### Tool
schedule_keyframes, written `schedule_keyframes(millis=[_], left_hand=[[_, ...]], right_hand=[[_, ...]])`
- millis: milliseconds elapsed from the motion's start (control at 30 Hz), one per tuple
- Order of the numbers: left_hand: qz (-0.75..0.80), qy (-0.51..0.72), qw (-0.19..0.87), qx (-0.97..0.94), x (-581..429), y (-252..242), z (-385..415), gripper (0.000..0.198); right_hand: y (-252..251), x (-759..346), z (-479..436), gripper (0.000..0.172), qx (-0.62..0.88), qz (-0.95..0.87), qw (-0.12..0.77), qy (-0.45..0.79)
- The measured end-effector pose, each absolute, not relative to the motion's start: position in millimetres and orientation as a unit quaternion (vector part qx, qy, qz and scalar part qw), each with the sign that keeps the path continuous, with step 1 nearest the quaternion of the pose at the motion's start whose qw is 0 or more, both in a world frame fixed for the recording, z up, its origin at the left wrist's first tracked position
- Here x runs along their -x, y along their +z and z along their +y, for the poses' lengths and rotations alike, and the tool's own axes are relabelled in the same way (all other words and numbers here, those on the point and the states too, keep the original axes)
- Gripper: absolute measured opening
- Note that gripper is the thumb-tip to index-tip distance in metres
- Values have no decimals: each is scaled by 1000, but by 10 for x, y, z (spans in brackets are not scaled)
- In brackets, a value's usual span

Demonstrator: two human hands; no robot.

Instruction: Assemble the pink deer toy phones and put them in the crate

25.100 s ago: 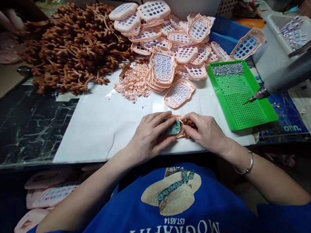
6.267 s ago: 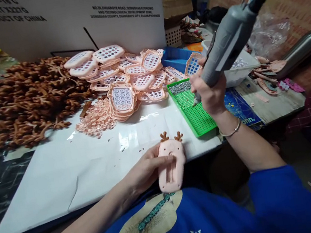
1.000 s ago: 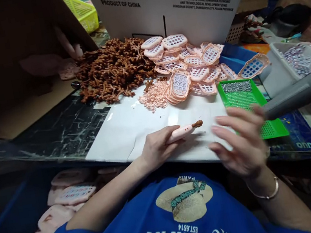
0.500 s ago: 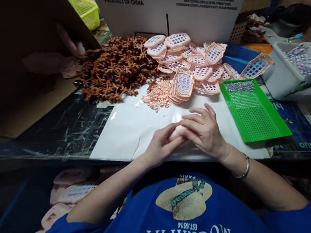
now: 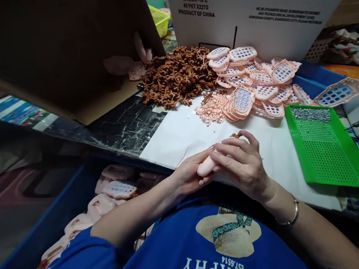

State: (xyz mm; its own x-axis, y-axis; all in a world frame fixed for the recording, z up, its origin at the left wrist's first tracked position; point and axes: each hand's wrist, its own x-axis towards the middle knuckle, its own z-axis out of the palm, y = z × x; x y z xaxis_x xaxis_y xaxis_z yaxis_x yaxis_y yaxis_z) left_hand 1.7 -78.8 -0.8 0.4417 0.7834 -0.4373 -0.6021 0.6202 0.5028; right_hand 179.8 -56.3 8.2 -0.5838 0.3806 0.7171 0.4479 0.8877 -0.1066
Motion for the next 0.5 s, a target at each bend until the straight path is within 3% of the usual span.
schedule_keyframes(millis=[133, 267, 367, 500], left_hand=[[363, 423, 800, -222, 114, -87, -941, 33], [401, 378, 780, -297, 700, -150, -1106, 42], [531, 282, 738, -307, 1402, -198, -1354, 42], [671, 272, 645, -244, 2318, -274, -1843, 36]], right_hand=[[134, -1734, -581, 31, 195, -908, 370, -17], [76, -1894, -617, 44, 187, -929, 318, 40], [-51, -2142, -560, 49, 230, -923, 301, 68], [-240, -2412, -453, 42, 274, -910, 293, 105]])
